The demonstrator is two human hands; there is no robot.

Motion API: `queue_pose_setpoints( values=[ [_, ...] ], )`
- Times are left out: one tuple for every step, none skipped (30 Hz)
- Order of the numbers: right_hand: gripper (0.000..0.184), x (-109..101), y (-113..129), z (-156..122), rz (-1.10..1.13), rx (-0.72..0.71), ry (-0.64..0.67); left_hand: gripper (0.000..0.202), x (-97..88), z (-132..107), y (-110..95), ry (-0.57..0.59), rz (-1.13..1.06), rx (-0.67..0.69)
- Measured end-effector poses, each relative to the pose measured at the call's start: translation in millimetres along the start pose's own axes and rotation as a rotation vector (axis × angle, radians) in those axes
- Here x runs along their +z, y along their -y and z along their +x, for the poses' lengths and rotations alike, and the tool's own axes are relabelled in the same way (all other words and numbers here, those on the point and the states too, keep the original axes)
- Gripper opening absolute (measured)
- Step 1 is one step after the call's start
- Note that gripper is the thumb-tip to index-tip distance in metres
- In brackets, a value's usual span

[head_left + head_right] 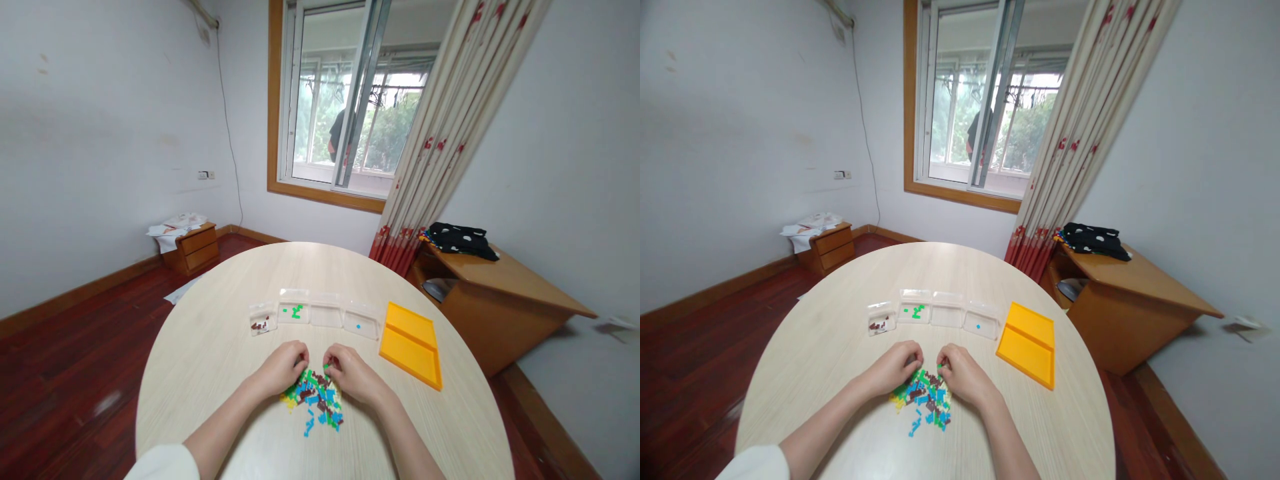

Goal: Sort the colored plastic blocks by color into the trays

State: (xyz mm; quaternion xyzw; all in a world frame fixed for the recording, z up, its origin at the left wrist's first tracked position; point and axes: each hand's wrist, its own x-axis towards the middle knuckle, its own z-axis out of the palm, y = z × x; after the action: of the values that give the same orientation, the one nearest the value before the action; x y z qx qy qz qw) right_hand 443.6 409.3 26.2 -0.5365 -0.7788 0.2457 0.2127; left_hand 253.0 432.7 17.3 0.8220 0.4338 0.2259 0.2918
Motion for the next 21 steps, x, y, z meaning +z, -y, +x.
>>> queue_pose_setpoints(
  values=[
    [0.016, 0, 1, 0, 0.015, 0.008, -0.005, 0.015, 0.4, 0, 1, -0.022, -0.007, -0.001],
    [0.015, -1, 2, 1, 0.03, 0.015, -0.013, 0.014, 0.8, 0, 2, -0.042, -0.015, 0.0],
    [0.015, -1, 3, 1, 0.046, 0.018, -0.023, 0.014, 1.2, 1, 3, -0.06, -0.022, 0.002],
    [0.015, -1, 5, 2, 0.063, 0.018, -0.032, 0.013, 1.5, 1, 4, -0.075, -0.03, 0.007],
    [0.014, -1, 6, 2, 0.08, 0.015, -0.041, 0.013, 1.8, 1, 5, -0.089, -0.039, 0.011],
    [0.014, -1, 7, 3, 0.095, 0.011, -0.052, 0.013, 2.0, 1, 7, -0.104, -0.048, 0.015],
    [0.013, -1, 8, 3, 0.107, 0.005, -0.066, 0.013, 2.0, 1, 7, -0.118, -0.056, 0.017],
    [0.014, -1, 9, 4, 0.117, -0.003, -0.083, 0.013, 2.0, 1, 8, -0.132, -0.064, 0.016],
    [0.014, 0, 9, 4, 0.124, -0.012, -0.103, 0.013, 1.9, 1, 8, -0.144, -0.072, 0.011],
    [0.015, 0, 9, 4, 0.129, -0.022, -0.123, 0.013, 1.7, 2, 9, -0.154, -0.079, 0.005],
    [0.016, 0, 9, 5, 0.132, -0.032, -0.14, 0.013, 1.4, 2, 8, -0.161, -0.085, -0.003],
    [0.017, 0, 8, 5, 0.136, -0.039, -0.152, 0.014, 1.0, 2, 8, -0.167, -0.09, -0.01],
    [0.017, 1, 8, 5, 0.142, -0.044, -0.159, 0.014, 0.6, 2, 8, -0.173, -0.094, -0.015],
    [0.017, 1, 7, 5, 0.148, -0.047, -0.165, 0.014, 0.3, 2, 8, -0.181, -0.099, -0.019],
    [0.016, 1, 7, 6, 0.155, -0.047, -0.17, 0.015, 0.0, 2, 7, -0.188, -0.106, -0.02],
    [0.016, 2, 6, 6, 0.167, -0.046, -0.175, 0.016, -0.1, 2, 7, -0.193, -0.114, -0.021],
    [0.016, 3, 6, 7, 0.183, -0.042, -0.18, 0.016, 0.0, 3, 7, -0.199, -0.124, -0.023],
    [0.016, 5, 5, 7, 0.203, -0.036, -0.186, 0.016, 0.3, 3, 7, -0.203, -0.137, -0.025],
    [0.015, 6, 5, 8, 0.227, -0.029, -0.192, 0.016, 0.8, 4, 6, -0.206, -0.152, -0.031],
    [0.014, 8, 6, 9, 0.255, -0.021, -0.199, 0.016, 1.5, 4, 6, -0.208, -0.172, -0.041],
    [0.014, 10, 6, 10, 0.283, -0.014, -0.205, 0.016, 2.3, 5, 6, -0.208, -0.198, -0.054]
  ],
)
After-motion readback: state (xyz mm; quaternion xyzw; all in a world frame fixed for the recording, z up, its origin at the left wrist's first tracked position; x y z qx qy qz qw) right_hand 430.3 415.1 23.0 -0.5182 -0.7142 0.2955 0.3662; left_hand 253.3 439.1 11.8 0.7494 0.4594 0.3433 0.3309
